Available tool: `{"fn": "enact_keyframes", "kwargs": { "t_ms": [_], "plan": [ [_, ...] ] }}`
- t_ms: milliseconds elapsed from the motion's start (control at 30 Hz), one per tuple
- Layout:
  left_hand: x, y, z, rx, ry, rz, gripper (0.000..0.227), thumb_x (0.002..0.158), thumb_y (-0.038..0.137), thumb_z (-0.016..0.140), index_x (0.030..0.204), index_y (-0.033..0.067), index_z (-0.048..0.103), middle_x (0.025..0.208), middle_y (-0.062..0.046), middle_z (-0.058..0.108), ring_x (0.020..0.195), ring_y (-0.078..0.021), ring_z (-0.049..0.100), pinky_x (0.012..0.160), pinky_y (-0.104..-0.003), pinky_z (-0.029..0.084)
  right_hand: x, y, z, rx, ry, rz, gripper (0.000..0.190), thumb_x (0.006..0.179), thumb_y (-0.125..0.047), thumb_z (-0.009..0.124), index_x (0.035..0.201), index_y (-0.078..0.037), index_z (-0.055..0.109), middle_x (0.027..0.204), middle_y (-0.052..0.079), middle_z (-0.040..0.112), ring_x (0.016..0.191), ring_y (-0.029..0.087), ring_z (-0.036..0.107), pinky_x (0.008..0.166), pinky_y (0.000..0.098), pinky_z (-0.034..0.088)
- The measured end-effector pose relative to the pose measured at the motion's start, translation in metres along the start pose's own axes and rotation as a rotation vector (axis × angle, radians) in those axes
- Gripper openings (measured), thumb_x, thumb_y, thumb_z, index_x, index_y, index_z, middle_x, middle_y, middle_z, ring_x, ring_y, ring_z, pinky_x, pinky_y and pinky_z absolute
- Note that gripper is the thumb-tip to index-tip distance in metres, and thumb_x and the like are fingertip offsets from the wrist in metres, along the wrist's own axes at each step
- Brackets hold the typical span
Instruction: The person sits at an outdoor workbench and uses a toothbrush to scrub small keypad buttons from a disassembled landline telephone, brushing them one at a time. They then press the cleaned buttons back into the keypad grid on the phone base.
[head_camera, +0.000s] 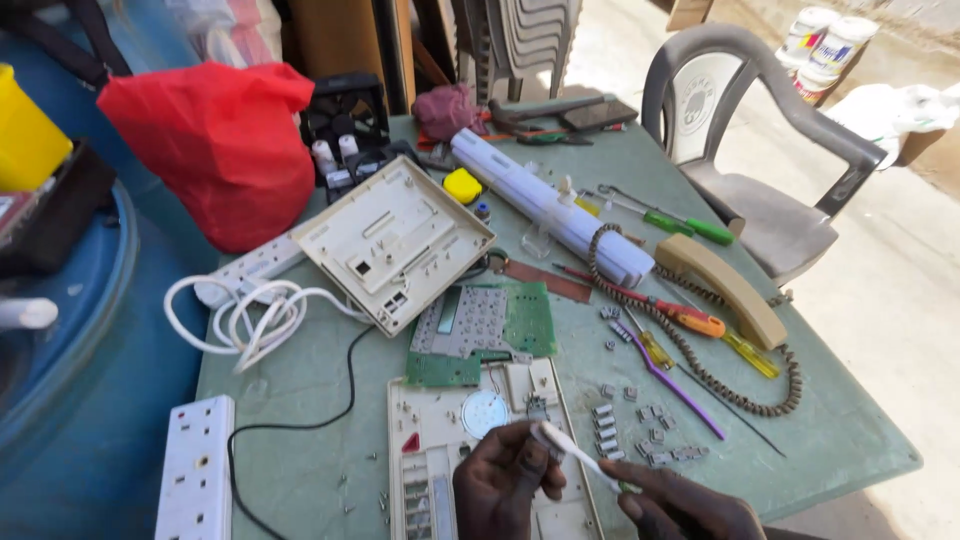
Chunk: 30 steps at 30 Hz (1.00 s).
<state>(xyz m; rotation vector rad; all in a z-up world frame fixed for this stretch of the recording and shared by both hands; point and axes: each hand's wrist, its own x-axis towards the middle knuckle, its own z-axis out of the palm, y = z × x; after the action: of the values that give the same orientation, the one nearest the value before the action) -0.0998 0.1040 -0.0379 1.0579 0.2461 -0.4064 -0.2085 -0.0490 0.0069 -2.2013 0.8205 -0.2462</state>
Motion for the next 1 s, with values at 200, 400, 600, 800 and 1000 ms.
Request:
{"fn": "enact_keyframes", "kwargs": {
  "t_ms": [200,400,600,800,1000],
  "plan": [
    [-0.013,0.001,0.04,-0.014,-0.169,0.154,0.014,0.085,0.003,0.08,0.09,-0.0091,0.074,0.069,-0.018,0.074,0.055,-0.0218,0.067,0.052,-0.032,0.056,0.016,-0.028,-0.008,0.388,-0.133,-0.138,0.039,0.085,-0.02,0.073,0.122,-0.015,0.085,0.113,0.003,0.09,0.105,0.007,0.077,0.091,0.0243,0.059],
    [-0.015,-0.014,0.03,-0.09,-0.112,0.051,0.029,0.087,0.004,0.078,0.111,-0.0129,0.08,0.074,-0.019,0.073,0.058,-0.0219,0.064,0.052,-0.032,0.053,-0.012,-0.02,-0.009,0.24,-0.001,-0.078,0.03,0.079,-0.027,0.08,0.105,-0.024,0.094,0.102,-0.006,0.097,0.1,-0.004,0.073,0.091,0.0194,0.056],
    [0.008,-0.026,0.0,-0.176,-0.008,0.124,0.038,0.082,0.009,0.08,0.112,-0.0136,0.078,0.066,-0.023,0.069,0.056,-0.0262,0.066,0.05,-0.038,0.055,-0.013,-0.001,0.003,0.153,-0.097,-0.01,0.034,0.079,-0.03,0.081,0.11,-0.034,0.094,0.116,-0.011,0.094,0.113,-0.007,0.077,0.102,0.0159,0.051],
    [0.007,-0.025,0.0,-0.245,-0.047,0.13,0.036,0.084,0.005,0.079,0.113,-0.0164,0.077,0.07,-0.023,0.067,0.053,-0.0252,0.06,0.049,-0.036,0.051,-0.021,-0.035,-0.005,-0.009,-0.033,0.177,0.03,0.082,-0.033,0.081,0.106,-0.045,0.094,0.084,-0.013,0.095,0.076,-0.003,0.051,0.069,0.0158,0.051],
    [-0.004,-0.018,0.002,-0.145,-0.079,0.203,0.043,0.086,0.013,0.077,0.12,-0.0138,0.077,0.068,-0.02,0.065,0.053,-0.0215,0.058,0.046,-0.034,0.047,-0.012,-0.01,0.0,0.132,-0.06,-0.019,0.032,0.081,-0.029,0.078,0.108,-0.031,0.095,0.112,-0.012,0.095,0.112,-0.008,0.073,0.098,0.0172,0.051]
  ]
}}
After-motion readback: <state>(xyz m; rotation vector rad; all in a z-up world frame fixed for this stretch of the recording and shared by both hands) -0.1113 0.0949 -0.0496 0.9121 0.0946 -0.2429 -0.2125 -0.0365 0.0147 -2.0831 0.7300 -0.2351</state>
